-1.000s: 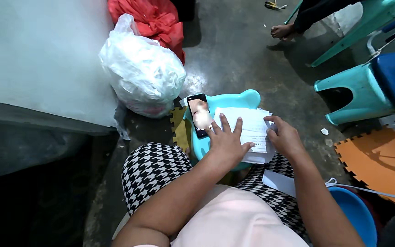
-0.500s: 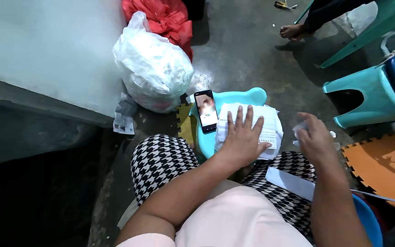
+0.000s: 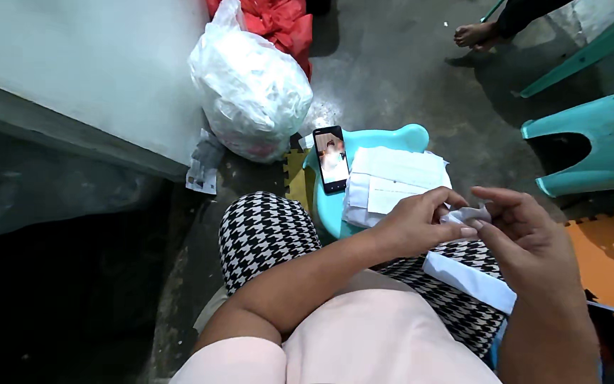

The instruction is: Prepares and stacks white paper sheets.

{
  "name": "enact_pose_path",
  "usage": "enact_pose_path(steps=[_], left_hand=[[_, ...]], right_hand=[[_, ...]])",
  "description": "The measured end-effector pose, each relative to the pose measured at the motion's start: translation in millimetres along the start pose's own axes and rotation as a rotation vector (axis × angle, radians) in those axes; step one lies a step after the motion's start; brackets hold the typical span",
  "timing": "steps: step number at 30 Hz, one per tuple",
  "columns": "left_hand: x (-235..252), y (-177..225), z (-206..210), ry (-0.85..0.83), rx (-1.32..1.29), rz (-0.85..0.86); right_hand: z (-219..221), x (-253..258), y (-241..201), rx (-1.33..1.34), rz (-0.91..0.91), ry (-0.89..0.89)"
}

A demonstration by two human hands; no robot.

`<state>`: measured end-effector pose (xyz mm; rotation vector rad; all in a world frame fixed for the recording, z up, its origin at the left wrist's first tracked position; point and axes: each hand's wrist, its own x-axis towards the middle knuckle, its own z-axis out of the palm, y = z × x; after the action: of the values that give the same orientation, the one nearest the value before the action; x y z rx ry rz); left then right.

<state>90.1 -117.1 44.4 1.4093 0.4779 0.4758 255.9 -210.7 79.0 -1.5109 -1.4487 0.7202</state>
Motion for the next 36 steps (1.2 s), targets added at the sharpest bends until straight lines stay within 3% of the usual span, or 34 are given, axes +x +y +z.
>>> enact_pose_path(steps=[4, 11, 18, 28, 36], left_hand=[[-4, -2, -6, 0.017, 0.047, 0.016], [-8, 3, -11, -0.024, -0.232, 0.144], [-12, 7, -11, -0.069, 0.031, 0.319], [-12, 4, -17, -0.094, -0.067, 0.244], [-11, 7, -22, -0.209, -0.183, 0.086]], right_hand=[[-1, -1, -1, -0.016, -0.026, -0.015], [-8, -8, -7, 0.002, 0.063, -0.132], [-9, -7, -3, 0.257, 0.071, -0.299], [-3, -3, 1, 0.337, 0.084, -0.311], [-5, 1, -4, 0.402, 0.045, -0.141]])
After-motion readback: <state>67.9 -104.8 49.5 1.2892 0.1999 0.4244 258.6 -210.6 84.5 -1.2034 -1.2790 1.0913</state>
